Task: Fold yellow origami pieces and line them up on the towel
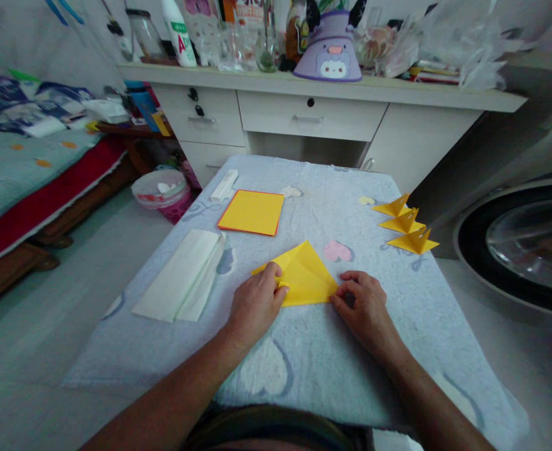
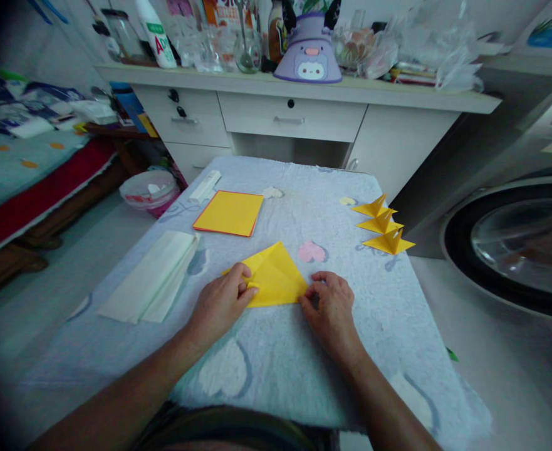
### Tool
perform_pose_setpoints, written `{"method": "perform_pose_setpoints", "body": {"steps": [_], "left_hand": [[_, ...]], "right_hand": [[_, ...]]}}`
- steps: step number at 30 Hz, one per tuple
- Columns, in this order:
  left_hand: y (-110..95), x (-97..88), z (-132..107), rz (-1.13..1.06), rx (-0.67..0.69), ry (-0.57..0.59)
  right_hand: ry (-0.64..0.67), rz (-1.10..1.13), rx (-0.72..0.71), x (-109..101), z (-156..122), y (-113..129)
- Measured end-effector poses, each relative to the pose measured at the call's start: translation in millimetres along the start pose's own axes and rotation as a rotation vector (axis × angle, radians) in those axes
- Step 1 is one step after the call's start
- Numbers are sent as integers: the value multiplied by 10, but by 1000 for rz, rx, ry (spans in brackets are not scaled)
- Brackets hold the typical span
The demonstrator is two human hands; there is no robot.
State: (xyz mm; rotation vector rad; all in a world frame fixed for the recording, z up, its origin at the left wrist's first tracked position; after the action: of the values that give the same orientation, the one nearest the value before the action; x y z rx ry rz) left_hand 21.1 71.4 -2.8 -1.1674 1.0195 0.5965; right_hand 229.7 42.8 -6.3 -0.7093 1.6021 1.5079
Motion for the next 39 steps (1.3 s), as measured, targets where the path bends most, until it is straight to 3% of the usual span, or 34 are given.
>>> {"method": "perform_pose_setpoints", "body": {"steps": [12,20,39], "left_hand": [[56,-48,-125,-115,5,-87],[-164,-41,-272,46,189,-72],[-142,-11,-265,45,204,-105]], "right_hand": [[6,-2,-2,-5,9,-5],[9,7,-7,-9,6,-11],[4,-6,-7,-6,9,-12]]}}
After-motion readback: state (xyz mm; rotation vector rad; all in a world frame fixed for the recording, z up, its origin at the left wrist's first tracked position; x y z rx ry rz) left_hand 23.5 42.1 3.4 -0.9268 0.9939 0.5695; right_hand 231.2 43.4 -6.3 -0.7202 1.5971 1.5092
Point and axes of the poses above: each hand's wrist, its own z-axis towards the middle knuckle, its own x-axis out of the palm, y = z × x, the point moved 10 cm from there along z, towards the middle knuckle, and after that the axes turned 9 degrees about x, right-handed, at the moved point
